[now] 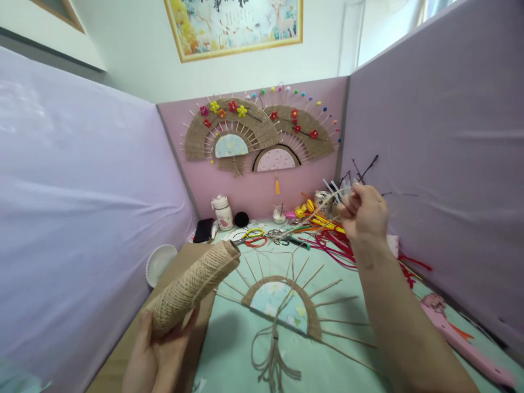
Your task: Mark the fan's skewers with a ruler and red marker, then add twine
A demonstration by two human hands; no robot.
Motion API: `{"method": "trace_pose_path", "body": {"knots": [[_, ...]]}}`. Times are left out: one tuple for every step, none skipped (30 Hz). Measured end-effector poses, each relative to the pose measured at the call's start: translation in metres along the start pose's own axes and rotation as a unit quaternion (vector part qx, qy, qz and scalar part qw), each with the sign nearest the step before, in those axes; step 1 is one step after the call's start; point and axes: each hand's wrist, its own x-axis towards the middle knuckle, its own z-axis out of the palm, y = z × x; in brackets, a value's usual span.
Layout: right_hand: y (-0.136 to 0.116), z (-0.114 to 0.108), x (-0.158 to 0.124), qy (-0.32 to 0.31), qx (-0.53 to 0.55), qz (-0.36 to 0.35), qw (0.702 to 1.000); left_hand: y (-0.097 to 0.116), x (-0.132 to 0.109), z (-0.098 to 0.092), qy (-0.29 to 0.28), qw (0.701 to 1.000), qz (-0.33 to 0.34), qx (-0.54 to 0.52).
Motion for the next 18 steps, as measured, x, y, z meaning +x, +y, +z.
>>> {"method": "trace_pose_path", "body": {"knots": [[0.001,-0.005,0.005,0.021,-0.030,-0.007,0.999,0.005,-0.001,0.002,0.012,1.000,0.022,0.015],[0.004,-0.011,0.009,0.034,-0.079,-0.012,0.996,0.009,-0.003,0.004,0.017,0.999,0.033,0.021],[0.008,-0.015,0.013,0.035,-0.143,-0.016,0.989,0.013,-0.005,0.006,0.019,0.999,0.038,0.024],[0.012,-0.019,0.016,0.024,-0.207,-0.014,0.978,0.016,-0.008,0.009,0.019,0.999,0.041,0.023],[0.017,-0.022,0.018,0.007,-0.261,-0.008,0.965,0.018,-0.011,0.012,0.018,0.999,0.044,0.022],[0.021,-0.024,0.018,-0.012,-0.298,0.002,0.954,0.019,-0.015,0.016,0.016,0.999,0.048,0.020],[0.026,-0.023,0.016,-0.032,-0.326,0.012,0.945,0.019,-0.018,0.020,0.011,0.998,0.052,0.016],[0.030,-0.021,0.012,-0.056,-0.356,0.015,0.933,0.018,-0.022,0.025,0.007,0.998,0.058,0.012],[0.035,-0.017,0.006,-0.087,-0.390,0.013,0.917,0.016,-0.025,0.030,0.004,0.998,0.063,0.007],[0.038,-0.012,-0.002,-0.138,-0.435,0.004,0.890,0.014,-0.029,0.036,0.000,0.998,0.064,0.001],[0.042,-0.005,-0.012,-0.208,-0.468,-0.004,0.859,0.011,-0.032,0.041,0.002,0.998,0.068,-0.003],[0.045,0.003,-0.023,-0.292,-0.461,-0.001,0.838,0.008,-0.035,0.047,-0.004,0.998,0.065,-0.008],[0.048,0.011,-0.036,-0.397,-0.416,0.023,0.818,0.005,-0.037,0.052,-0.016,0.998,0.055,-0.012],[0.050,0.019,-0.049,-0.494,-0.357,0.058,0.791,0.002,-0.039,0.056,-0.029,0.998,0.052,-0.016],[0.052,0.027,-0.061,-0.560,-0.300,0.081,0.768,-0.001,-0.040,0.059,-0.047,0.998,0.047,-0.018],[0.055,0.033,-0.073,-0.614,-0.254,0.102,0.740,-0.003,-0.041,0.060,-0.062,0.997,0.041,-0.017],[0.057,0.038,-0.084,-0.655,-0.229,0.123,0.709,-0.005,-0.041,0.061,-0.072,0.997,0.037,-0.014],[0.060,0.042,-0.093,-0.679,-0.211,0.150,0.687,-0.006,-0.042,0.060,-0.075,0.997,0.032,-0.008]]}}
